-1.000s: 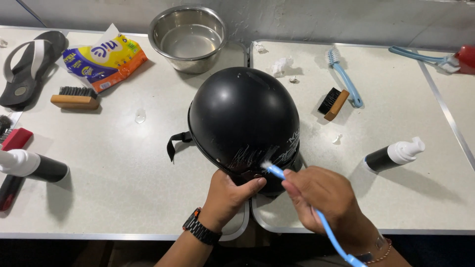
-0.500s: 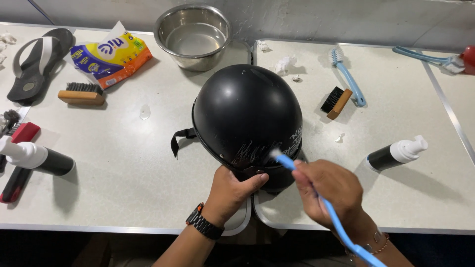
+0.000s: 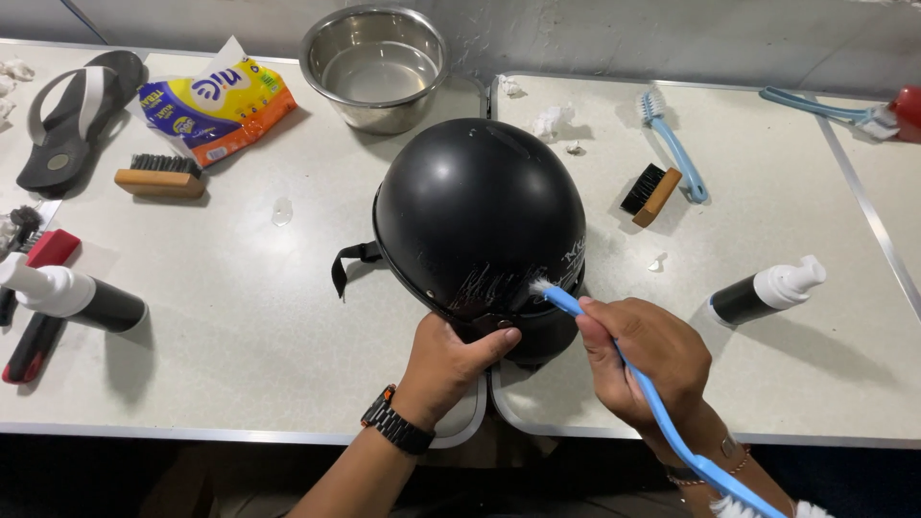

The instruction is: The person scrapes a sticker off a black helmet using a metal tool, then applies a white cleaning foam and scrubs the surface with a blue toothbrush. Finally, they wipe the helmet with a gray cloth to remove residue.

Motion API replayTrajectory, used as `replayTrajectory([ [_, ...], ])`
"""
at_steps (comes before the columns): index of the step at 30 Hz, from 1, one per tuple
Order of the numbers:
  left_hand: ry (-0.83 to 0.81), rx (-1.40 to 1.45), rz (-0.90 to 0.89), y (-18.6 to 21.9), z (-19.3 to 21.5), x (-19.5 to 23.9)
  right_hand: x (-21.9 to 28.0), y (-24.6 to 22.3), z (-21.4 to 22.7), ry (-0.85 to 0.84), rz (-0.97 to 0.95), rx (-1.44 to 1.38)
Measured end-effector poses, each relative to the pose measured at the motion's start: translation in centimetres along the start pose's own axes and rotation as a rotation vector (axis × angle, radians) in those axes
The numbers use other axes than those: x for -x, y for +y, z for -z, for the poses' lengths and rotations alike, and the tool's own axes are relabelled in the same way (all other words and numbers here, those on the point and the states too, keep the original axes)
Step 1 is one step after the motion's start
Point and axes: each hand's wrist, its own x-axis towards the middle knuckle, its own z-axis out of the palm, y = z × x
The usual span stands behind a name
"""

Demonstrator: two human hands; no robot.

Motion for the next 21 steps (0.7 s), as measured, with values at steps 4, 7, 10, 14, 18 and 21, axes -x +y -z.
replayTrajectory([
  [4, -0.026, 0.065, 0.001, 0.3, 0.1, -0.1, -0.6, -0.6, 0.3, -0.116, 0.067, -0.059],
  [7, -0.012, 0.001, 0.034, 0.8, 0.1, 0.0, -0.3, 0.1, 0.1, 0.03, -0.013, 0.028],
  [10, -0.018, 0.087, 0.004, -0.1, 0.1, -0.1, -0.6, -0.1, 0.0, -0.035, 0.027, -0.037],
  [14, -0.015, 0.001, 0.003, 0.3, 0.0, -0.1, -0.3, 0.0, 0.1, -0.098, 0.062, -0.059],
  [18, -0.028, 0.014, -0.002, 0.4, 0.1, -0.2, -0.1, 0.3, -0.5, -0.007, 0.02, -0.026],
  [21, -0.032, 0.006, -0.007, -0.1, 0.1, -0.1, 0.2, 0.0, -0.6, -0.045, 0.034, -0.074],
])
